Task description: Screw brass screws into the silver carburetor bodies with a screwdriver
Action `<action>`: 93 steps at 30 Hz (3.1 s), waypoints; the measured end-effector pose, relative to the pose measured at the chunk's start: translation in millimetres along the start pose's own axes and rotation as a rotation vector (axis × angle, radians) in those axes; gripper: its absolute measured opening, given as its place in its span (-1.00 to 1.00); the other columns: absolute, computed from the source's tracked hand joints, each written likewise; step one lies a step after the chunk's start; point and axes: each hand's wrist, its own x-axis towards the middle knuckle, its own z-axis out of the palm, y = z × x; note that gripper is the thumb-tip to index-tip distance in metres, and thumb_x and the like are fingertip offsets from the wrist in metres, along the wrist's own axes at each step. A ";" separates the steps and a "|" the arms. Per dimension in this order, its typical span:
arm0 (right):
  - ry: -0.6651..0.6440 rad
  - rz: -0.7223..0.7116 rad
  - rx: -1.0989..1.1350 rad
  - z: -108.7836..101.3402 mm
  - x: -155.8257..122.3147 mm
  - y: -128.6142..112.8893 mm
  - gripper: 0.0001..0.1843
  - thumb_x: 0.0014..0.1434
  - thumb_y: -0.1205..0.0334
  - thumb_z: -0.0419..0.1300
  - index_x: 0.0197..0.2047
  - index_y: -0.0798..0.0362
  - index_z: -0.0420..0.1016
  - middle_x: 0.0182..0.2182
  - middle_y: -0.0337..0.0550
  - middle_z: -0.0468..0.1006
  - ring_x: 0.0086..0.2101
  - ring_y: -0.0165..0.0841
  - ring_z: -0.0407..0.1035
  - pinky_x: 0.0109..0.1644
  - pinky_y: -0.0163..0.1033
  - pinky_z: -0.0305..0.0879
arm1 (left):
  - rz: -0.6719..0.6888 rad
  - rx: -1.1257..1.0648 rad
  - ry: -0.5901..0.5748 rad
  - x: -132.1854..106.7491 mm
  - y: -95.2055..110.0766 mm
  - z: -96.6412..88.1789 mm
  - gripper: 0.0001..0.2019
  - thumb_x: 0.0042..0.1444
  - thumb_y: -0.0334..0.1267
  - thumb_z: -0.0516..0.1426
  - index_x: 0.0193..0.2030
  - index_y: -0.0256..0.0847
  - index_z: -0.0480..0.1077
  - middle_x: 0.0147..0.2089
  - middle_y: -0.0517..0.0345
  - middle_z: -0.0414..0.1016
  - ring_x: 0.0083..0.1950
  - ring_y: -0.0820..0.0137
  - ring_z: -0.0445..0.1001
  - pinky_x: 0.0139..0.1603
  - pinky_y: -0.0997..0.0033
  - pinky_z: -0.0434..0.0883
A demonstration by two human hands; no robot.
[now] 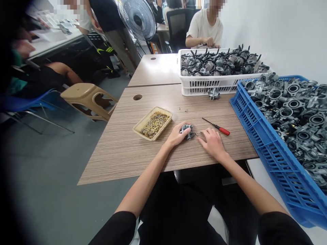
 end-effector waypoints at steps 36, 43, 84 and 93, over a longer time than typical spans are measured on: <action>0.023 -0.040 0.090 23.0 12.5 -6.0 -0.80 0.48 0.40 0.10 -0.20 -0.02 0.40 -0.20 -0.06 0.57 -0.15 -0.15 0.43 -0.01 -0.08 0.35 | -0.016 0.025 -0.050 -2.2 -4.3 -1.1 -0.64 0.33 0.05 0.08 -0.05 -0.19 0.50 -0.16 0.09 0.60 -0.14 0.27 0.51 0.00 0.30 0.44; 0.013 -0.061 0.041 21.6 9.8 -9.6 -0.83 0.50 0.37 0.11 -0.18 0.00 0.43 -0.18 -0.04 0.57 -0.14 -0.15 0.43 0.02 -0.08 0.35 | -0.010 0.018 -0.041 -2.8 -6.0 -0.2 -0.64 0.33 0.06 0.08 -0.06 -0.19 0.49 -0.17 0.11 0.59 -0.15 0.29 0.49 -0.01 0.30 0.42; 0.073 0.016 0.157 27.2 20.1 -12.5 -0.86 0.34 0.46 0.21 -0.20 0.02 0.46 -0.18 -0.06 0.56 -0.10 -0.18 0.43 0.04 -0.12 0.37 | -0.047 0.072 -0.138 -6.6 0.8 -8.1 -0.51 0.33 0.23 0.01 -0.12 -0.19 0.46 -0.22 0.07 0.58 -0.15 0.25 0.50 -0.04 0.28 0.45; 0.042 0.017 0.091 25.6 21.4 -14.7 -0.87 0.41 0.40 0.19 -0.20 0.02 0.48 -0.19 -0.05 0.57 -0.12 -0.17 0.43 0.02 -0.10 0.33 | -0.057 0.073 -0.141 -5.4 6.9 -8.4 -0.53 0.32 0.20 0.02 -0.12 -0.19 0.45 -0.28 0.12 0.50 -0.24 0.29 0.40 -0.12 0.31 0.38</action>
